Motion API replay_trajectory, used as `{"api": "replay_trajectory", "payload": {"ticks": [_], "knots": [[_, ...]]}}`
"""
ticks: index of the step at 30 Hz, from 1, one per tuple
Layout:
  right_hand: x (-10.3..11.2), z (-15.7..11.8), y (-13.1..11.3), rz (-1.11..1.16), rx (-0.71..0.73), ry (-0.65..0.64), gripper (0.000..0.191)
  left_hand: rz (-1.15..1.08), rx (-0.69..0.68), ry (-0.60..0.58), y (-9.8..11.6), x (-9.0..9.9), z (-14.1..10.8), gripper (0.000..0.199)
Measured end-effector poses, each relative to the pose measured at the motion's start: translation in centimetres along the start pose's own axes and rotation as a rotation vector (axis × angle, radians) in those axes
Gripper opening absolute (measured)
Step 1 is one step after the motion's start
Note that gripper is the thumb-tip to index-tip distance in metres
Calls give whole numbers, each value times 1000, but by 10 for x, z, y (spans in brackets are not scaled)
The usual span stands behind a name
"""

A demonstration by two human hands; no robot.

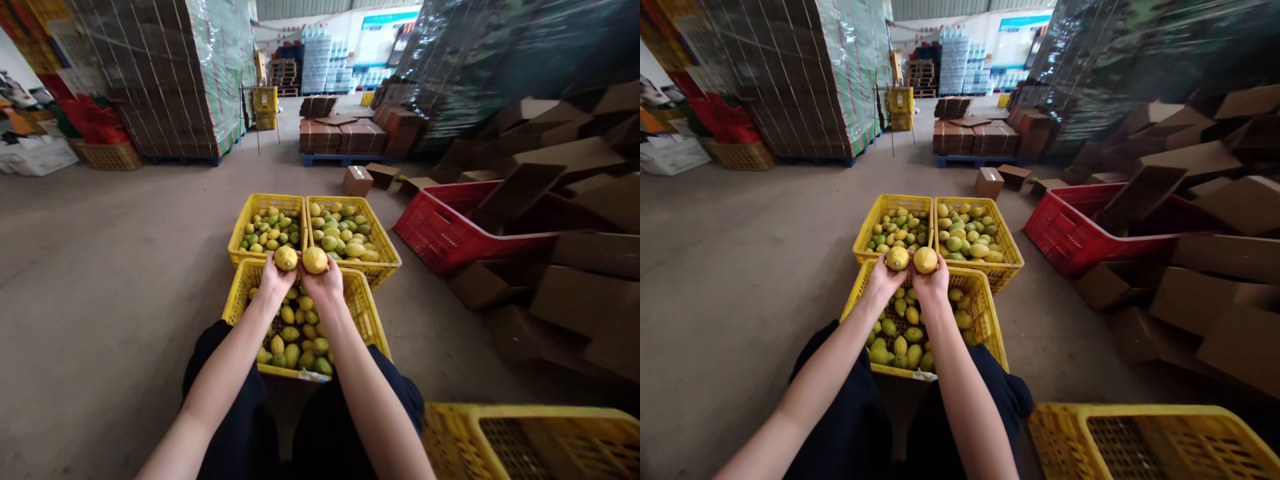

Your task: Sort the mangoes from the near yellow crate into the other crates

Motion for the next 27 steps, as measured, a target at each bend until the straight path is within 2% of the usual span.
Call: {"api": "replay_trajectory", "payload": {"ticks": [10, 15, 18, 22, 27], "knots": [[1, 1, 0, -30, 14, -6, 20, -21, -59, -25, -1, 4, -3, 32], [-6, -11, -3, 38, 8, -78, 23, 3, -99, -82, 1, 3, -5, 22], [-11, -18, -5, 69, 30, -130, 23, 17, -105, -112, 2, -2, -10, 25], [-12, -20, -5, 103, 44, -103, 22, -35, -114, -189, 3, -10, -20, 31], [-12, -19, -4, 116, 13, -153, 25, -77, -53, -252, 4, -10, -28, 26]]}}
Point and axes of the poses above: each hand's wrist, its own z-axis towards the middle knuckle, its own x-axis out of the back of the hand, y = z × x, the point moved 2 cm from there along z, towards the middle knuckle, and after that the axes turned 3 degrees about x, right-handed, at the moved point
